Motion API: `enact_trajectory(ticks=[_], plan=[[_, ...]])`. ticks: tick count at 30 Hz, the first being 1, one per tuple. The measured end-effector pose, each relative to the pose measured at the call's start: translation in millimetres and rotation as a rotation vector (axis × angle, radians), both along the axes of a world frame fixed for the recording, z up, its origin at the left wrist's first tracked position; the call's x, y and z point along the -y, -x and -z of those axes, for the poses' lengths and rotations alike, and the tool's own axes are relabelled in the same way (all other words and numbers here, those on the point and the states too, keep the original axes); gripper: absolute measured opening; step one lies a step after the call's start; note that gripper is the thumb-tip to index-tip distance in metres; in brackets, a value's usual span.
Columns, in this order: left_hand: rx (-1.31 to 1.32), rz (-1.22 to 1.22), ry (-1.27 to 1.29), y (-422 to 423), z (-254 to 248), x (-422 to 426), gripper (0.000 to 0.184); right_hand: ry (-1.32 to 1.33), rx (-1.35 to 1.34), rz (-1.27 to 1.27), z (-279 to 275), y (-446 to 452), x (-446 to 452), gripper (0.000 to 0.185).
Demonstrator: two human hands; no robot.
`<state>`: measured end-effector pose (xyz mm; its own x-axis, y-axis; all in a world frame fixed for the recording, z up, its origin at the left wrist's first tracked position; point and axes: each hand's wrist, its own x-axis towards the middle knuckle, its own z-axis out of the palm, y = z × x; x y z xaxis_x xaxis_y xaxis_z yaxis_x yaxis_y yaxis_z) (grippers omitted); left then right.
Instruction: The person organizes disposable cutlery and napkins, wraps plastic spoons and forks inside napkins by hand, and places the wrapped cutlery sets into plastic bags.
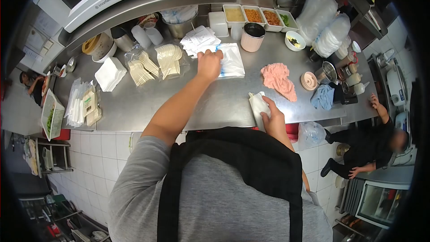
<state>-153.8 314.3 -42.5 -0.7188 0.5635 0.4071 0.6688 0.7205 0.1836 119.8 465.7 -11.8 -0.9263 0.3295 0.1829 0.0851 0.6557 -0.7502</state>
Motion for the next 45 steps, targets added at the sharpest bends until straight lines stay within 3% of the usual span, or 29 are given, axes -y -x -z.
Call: enact_trajectory(ticks=[4, 10, 13, 20, 26, 29, 32, 38, 45], plan=[[0.398, -0.075, 0.062, 4, -25, 4, 0.027, 0.004, -0.046, -0.021, 1, 1, -2, 0.053], [0.834, 0.221, -0.244, 18, -31, 14, 0.034, 0.022, -0.032, -0.011, -1, 4, 0, 0.054], [1.234, 0.202, -0.339, 20, -47, 17, 0.036, 0.051, -0.051, -0.025, -5, 9, 2, 0.051], [0.911, 0.351, 0.097, -18, -39, 31, 0.051, 0.009, -0.05, -0.063, 21, 21, -4, 0.027], [0.376, 0.466, 0.058, -115, -4, 47, 0.034, 0.05, -0.039, 0.007, 38, 20, -3, 0.021], [0.339, 0.383, -0.056, -98, 28, 43, 0.018, 0.008, -0.095, 0.014, 35, 21, -2, 0.017], [1.053, 0.22, -0.698, -73, 35, 35, 0.019, -0.001, -0.136, 0.012, 25, 23, 2, 0.016], [1.091, 0.138, -0.522, -72, 11, 38, 0.016, 0.071, -0.074, -0.005, 25, 31, 8, 0.019], [1.493, 0.266, -0.76, -72, 8, 32, 0.013, 0.107, -0.095, -0.108, 25, 74, 29, 0.026]])
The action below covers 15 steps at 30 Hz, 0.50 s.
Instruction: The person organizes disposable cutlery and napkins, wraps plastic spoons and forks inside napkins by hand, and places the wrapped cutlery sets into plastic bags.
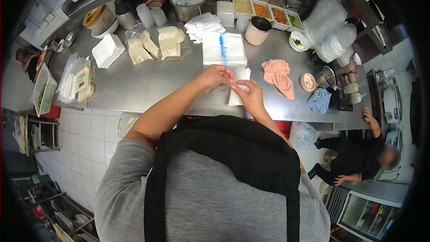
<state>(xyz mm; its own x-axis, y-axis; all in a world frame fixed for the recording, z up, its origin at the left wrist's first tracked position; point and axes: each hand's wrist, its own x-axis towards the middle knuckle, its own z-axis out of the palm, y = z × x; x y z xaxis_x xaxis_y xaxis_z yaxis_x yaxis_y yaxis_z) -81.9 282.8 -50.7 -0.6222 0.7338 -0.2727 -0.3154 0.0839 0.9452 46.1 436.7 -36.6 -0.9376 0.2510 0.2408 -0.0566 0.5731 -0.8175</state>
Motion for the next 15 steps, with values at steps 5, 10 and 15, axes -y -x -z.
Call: enact_trajectory(ticks=[5, 10, 15], plan=[[0.063, -0.143, 0.004, 15, -24, 10, 0.011, 0.162, -0.041, 0.068, 11, 26, -6, 0.023], [-0.061, -0.122, -0.229, 41, -40, 19, 0.023, 0.123, -0.02, 0.215, 8, 23, -32, 0.018], [0.166, -0.059, -0.238, 28, -34, 2, 0.026, 0.196, -0.113, 0.068, -6, 28, -12, 0.016]])
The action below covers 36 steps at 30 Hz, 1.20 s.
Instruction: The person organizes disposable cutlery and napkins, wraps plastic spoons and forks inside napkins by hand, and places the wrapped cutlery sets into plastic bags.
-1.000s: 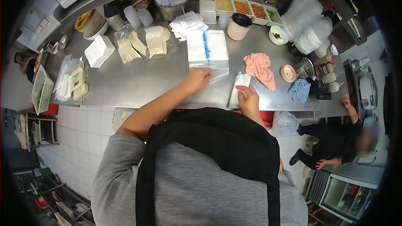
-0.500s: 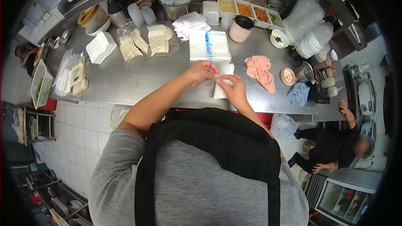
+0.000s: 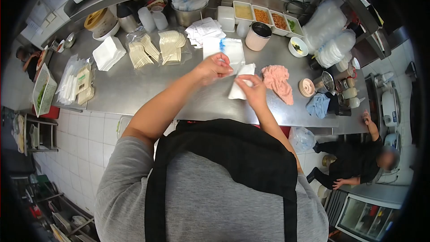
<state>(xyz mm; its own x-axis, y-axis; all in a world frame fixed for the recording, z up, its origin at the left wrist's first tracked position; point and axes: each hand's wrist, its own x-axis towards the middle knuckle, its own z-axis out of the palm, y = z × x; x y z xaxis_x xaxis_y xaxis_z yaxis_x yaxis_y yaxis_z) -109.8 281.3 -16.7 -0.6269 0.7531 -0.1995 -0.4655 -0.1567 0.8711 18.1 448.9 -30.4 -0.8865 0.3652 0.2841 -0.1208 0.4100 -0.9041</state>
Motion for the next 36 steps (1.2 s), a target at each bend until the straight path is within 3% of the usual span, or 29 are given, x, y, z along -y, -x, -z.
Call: enact_trajectory(ticks=[4, 7, 10, 13, 16, 17, 20, 23, 30, 36], plan=[[0.231, -0.06, 0.026, -20, 11, -13, 0.026, 0.008, -0.035, -0.004, 1, 3, 12, 0.013], [0.071, -0.158, -0.075, -16, -5, -6, 0.027, -0.001, 0.002, 0.056, -17, -5, 1, 0.011], [-0.295, -0.155, -0.116, -14, -45, -2, 0.027, 0.077, -0.076, 0.064, -36, -7, -8, 0.011], [-0.686, 0.01, 0.136, -33, -69, -9, 0.028, 0.207, -0.088, 0.011, -54, -11, -5, 0.011], [-0.729, 0.011, 0.229, -51, -49, -22, 0.028, 0.414, -0.017, -0.049, -52, -15, 0, 0.012], [-0.737, 0.005, 0.239, -51, -36, -26, 0.028, 0.329, 0.005, -0.018, -39, -17, -4, 0.013], [-0.525, 0.029, 0.223, -48, -8, -22, 0.03, 0.202, 0.046, 0.05, -26, -34, -7, 0.015], [-0.264, -0.041, 0.129, -63, -18, -21, 0.033, 0.024, 0.109, 0.067, -22, -46, -5, 0.02], [-0.026, -0.022, 0.217, -57, 0, -24, 0.034, -0.096, 0.033, -0.035, -14, -41, 2, 0.018], [-0.119, -0.148, 0.128, -51, -17, -15, 0.032, 0.049, -0.003, 0.08, 13, -29, -19, 0.013]])
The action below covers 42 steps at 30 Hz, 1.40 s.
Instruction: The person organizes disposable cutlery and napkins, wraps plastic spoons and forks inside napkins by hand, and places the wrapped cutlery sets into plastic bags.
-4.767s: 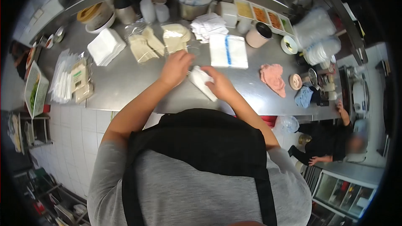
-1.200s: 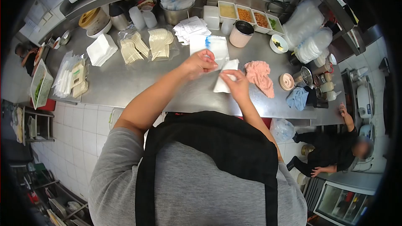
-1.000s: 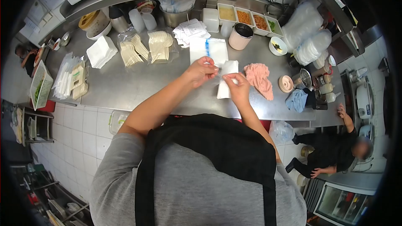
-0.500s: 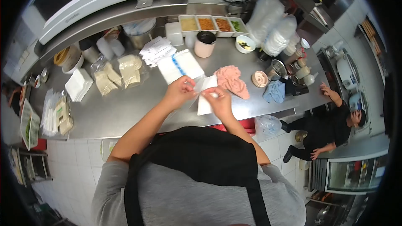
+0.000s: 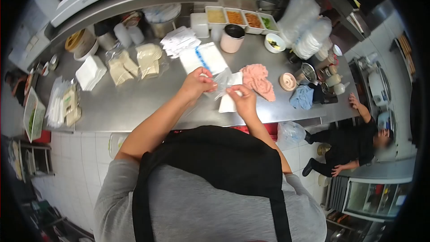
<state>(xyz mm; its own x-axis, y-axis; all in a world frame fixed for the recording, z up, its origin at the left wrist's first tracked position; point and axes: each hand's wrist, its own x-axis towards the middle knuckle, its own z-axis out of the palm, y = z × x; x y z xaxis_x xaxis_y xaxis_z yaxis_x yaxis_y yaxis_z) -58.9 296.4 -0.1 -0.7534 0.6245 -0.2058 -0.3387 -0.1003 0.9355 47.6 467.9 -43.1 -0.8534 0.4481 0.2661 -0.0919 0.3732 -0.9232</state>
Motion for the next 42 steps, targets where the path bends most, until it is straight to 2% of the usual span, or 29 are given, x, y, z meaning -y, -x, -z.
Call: enact_trajectory(ticks=[4, 7, 10, 13, 16, 19, 23, 24, 28, 31, 32, 34, 36, 38, 41, 42], plan=[[-0.147, -0.022, 0.009, 9, 0, 5, 0.027, 0.087, 0.055, 0.022, 0, -6, -3, 0.015], [-0.621, 0.038, -0.107, 13, 5, 1, 0.024, -0.041, 0.017, 0.044, -6, -12, -1, 0.015], [-1.195, 0.116, 0.197, -3, -17, 0, 0.024, -0.098, 0.099, 0.024, -13, -17, 0, 0.014], [-1.347, 0.134, 0.398, -5, -5, -13, 0.031, -0.361, 0.063, 0.065, -25, -28, -3, 0.02], [-1.282, 0.233, 0.514, -7, -1, -21, 0.031, -0.505, 0.008, 0.097, -46, -48, -10, 0.028], [-1.259, 0.271, 0.511, -15, -8, -25, 0.031, -0.379, 0.046, 0.048, -86, -73, -3, 0.029], [-1.286, 0.281, 0.475, -24, -1, -30, 0.035, -0.253, 0.276, -0.123, -104, -92, 3, 0.034], [-1.3, 0.283, 0.47, -26, 1, -31, 0.037, -0.353, 0.213, -0.161, -82, -92, -4, 0.036], [-1.351, 0.359, 0.515, -38, -6, -30, 0.039, -0.212, 0.323, -0.233, -70, -80, 4, 0.038], [-1.393, 0.376, 0.536, -46, -10, -27, 0.043, -0.327, 0.369, -0.216, -45, -63, 7, 0.037], [-1.37, 0.386, 0.559, -48, -12, -26, 0.045, -0.426, 0.26, -0.196, -23, -59, 6, 0.037], [-1.324, 0.408, 0.603, -54, -19, -22, 0.049, -0.428, 0.222, -0.205, -17, -50, 10, 0.039], [-1.415, 0.345, 0.519, -61, -25, -19, 0.05, -0.412, 0.129, -0.168, -18, -47, 14, 0.04], [-1.517, 0.298, 0.448, -71, -43, -17, 0.051, -0.381, -0.02, -0.072, -35, -52, 18, 0.041], [-1.728, 0.218, 0.324, -92, -100, -11, 0.051, -0.688, -0.279, 0.073, -93, -71, 26, 0.037], [-1.822, 0.174, 0.253, -100, -115, -9, 0.051, -0.527, -0.316, 0.096, -89, -75, 26, 0.036]])
